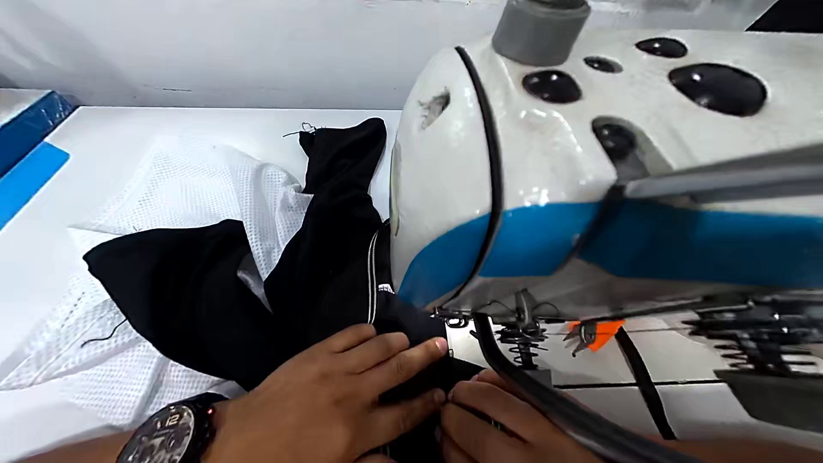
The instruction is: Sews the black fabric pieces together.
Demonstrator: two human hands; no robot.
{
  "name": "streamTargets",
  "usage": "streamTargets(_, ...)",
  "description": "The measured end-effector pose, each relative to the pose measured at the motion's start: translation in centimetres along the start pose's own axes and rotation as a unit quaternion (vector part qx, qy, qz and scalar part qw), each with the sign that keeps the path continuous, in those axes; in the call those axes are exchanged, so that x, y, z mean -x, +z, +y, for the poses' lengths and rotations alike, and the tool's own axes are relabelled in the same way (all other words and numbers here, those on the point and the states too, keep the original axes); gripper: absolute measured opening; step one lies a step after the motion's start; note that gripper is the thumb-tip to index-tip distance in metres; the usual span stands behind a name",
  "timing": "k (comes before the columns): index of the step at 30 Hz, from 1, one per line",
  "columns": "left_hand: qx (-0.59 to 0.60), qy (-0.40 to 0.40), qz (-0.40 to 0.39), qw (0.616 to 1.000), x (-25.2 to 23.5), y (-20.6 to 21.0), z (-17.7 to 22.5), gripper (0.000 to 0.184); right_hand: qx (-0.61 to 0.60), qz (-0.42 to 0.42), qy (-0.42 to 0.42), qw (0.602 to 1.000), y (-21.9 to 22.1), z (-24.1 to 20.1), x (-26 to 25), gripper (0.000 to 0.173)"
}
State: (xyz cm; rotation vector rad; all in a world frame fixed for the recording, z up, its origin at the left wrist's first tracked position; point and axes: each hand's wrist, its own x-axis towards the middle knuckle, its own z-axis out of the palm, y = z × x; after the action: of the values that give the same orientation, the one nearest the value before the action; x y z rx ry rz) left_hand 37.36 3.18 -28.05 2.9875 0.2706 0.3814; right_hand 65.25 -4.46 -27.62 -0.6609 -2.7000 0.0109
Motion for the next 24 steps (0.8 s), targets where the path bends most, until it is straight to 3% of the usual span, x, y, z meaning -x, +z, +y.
streamTargets(6,0.010,-0.011,-0.035,0.999,0.7,-0.4,2.2,0.070,-0.044,-0.011,-0.049,0.998,-0.5,0.0,0.4,0.020)
streamTargets(14,-0.015,-0.009,0.022,1.000,0.0,0.5,-0.6,0.062,-0.017,0.018,-0.027,0.999,0.0,1.7,0.2,0.021)
streamTargets(20,-0.011,-0.047,0.042,0.998,-0.8,0.3,-2.1,0.067,0.000,0.037,0.010,0.999,0.3,3.7,0.0,0.019)
streamTargets(24,-0.084,-0.047,0.075,0.992,-1.1,-0.6,-3.8,0.071,0.003,0.039,0.048,0.998,0.7,5.1,-0.1,0.022)
